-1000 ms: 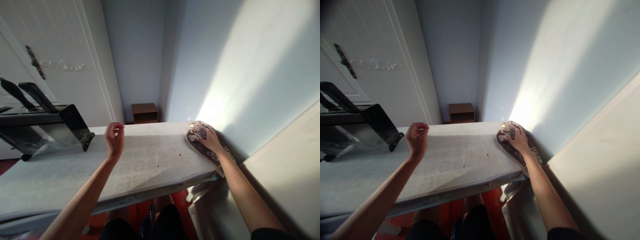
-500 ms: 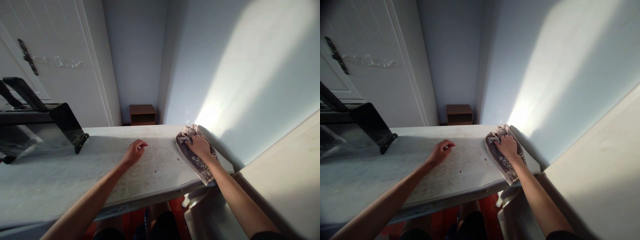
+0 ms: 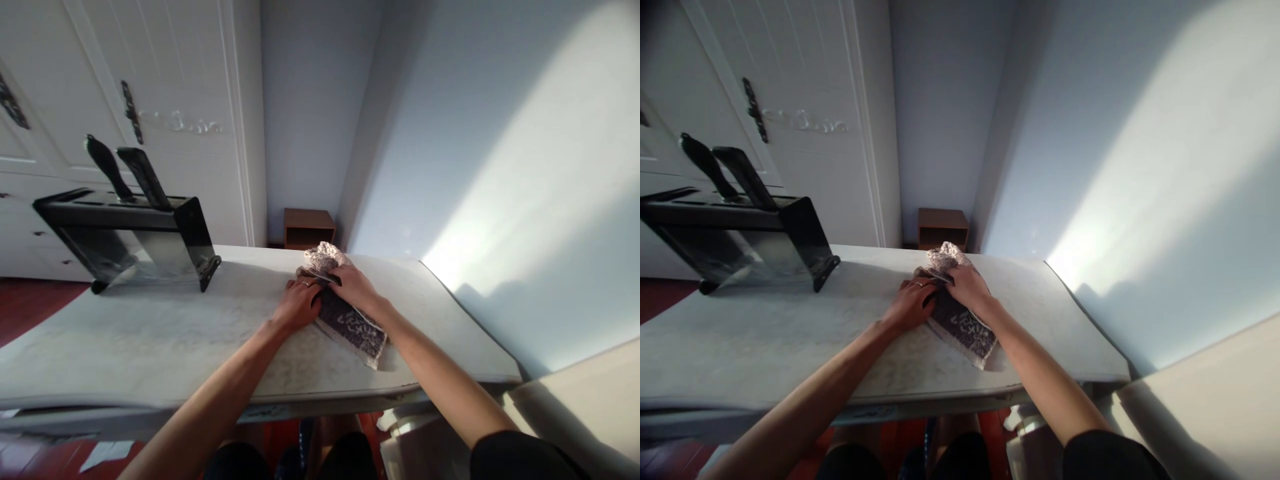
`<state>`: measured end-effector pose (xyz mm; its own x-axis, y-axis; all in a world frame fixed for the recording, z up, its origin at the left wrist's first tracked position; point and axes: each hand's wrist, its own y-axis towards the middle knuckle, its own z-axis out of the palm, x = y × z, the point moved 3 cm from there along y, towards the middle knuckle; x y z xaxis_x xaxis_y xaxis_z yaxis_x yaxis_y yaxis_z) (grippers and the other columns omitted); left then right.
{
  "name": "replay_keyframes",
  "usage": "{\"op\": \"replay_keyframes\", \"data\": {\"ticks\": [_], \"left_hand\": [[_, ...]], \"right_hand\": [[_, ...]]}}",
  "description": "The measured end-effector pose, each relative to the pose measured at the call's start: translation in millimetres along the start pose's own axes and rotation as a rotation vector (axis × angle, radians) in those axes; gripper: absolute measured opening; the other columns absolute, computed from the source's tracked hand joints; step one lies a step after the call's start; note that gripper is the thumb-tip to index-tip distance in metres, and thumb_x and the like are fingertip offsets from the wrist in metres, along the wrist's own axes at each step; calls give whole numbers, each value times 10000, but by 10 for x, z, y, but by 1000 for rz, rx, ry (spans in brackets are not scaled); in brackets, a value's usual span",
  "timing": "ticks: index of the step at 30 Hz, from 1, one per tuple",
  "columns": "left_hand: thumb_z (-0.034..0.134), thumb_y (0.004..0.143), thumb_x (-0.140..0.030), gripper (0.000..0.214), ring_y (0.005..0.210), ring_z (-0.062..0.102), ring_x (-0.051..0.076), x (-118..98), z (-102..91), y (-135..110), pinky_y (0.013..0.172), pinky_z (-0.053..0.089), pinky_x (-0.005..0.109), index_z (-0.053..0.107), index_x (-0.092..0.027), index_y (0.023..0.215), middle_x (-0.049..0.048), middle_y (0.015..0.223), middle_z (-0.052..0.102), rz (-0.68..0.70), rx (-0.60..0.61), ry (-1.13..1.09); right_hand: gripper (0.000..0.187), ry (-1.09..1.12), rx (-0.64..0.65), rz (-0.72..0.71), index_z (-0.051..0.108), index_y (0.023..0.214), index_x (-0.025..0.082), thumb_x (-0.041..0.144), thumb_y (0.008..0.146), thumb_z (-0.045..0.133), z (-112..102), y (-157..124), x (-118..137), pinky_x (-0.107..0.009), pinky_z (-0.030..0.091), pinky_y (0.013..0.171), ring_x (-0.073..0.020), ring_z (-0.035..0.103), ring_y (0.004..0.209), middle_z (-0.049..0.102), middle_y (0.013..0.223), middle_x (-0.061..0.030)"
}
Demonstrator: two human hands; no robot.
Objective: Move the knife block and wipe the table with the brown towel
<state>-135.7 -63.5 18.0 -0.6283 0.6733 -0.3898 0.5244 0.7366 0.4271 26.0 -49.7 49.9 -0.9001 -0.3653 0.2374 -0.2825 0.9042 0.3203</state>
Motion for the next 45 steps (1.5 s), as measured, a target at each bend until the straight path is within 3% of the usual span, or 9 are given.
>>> {"op": "replay_keyframes", "data": {"ticks": [3,10,14,17,21,29,34,41,45], "left_hand": [[514,851,-206,263,1186,514,280,63,-51,-5,991,368,427,656,-197,1073,115,1210,629,-82,4,123],[511,850,-230,300,1215,500,266,104,-81,23,988,388,410,639,-188,1118,110,1246,613,-178,9,160],[513,829,-202,383,1277,458,284,121,-74,32,1010,383,405,611,-167,1198,129,1314,572,-216,-19,122],[521,804,-175,367,1240,490,280,141,-75,43,992,402,382,616,-161,1158,124,1305,579,-254,-27,87],[494,820,-166,238,1098,563,264,194,-87,60,938,429,362,634,-166,1012,110,1145,646,-307,-62,36],[516,774,-142,290,1086,550,253,275,-94,49,956,413,345,634,-161,1038,104,1103,642,-409,-131,-6],[519,763,-131,295,1052,566,240,271,-89,52,932,419,327,634,-172,1031,92,1068,654,-403,-146,21],[483,878,-301,216,912,636,221,245,-130,48,800,445,300,639,-197,983,78,947,705,-472,-77,14],[436,910,-347,298,867,664,237,203,-168,24,756,449,308,626,-204,1089,94,911,720,-547,-38,61]], "right_hand": [[177,4,-46,11,720,883,216,199,861,545,-137,51,39,-348,489,864,-234,646,935,709,950,-70],[197,282,-511,-47,700,924,186,288,892,534,-722,-108,32,-270,533,670,-179,654,822,707,947,-71],[153,224,-140,-287,700,939,203,246,880,566,-593,-306,157,-307,524,785,-181,661,858,716,952,-56],[138,141,75,-326,692,897,193,200,872,557,-361,-465,173,-327,501,810,-198,657,876,714,918,-63],[104,165,123,-318,643,805,185,131,813,555,-244,-576,145,-314,475,777,-196,626,840,680,852,-63],[93,425,101,-337,521,759,200,111,735,509,-505,-736,23,-279,438,709,-152,537,737,595,804,-24],[23,486,-81,-70,537,784,200,201,777,515,-478,-791,-246,-274,434,665,-149,536,689,575,742,-3],[195,787,-783,641,595,828,188,316,681,601,-385,-877,-917,-278,447,667,-162,563,732,600,754,8],[216,929,-791,950,595,774,172,276,589,632,-279,-1004,-1171,-279,454,606,-165,568,663,593,654,20]]}}
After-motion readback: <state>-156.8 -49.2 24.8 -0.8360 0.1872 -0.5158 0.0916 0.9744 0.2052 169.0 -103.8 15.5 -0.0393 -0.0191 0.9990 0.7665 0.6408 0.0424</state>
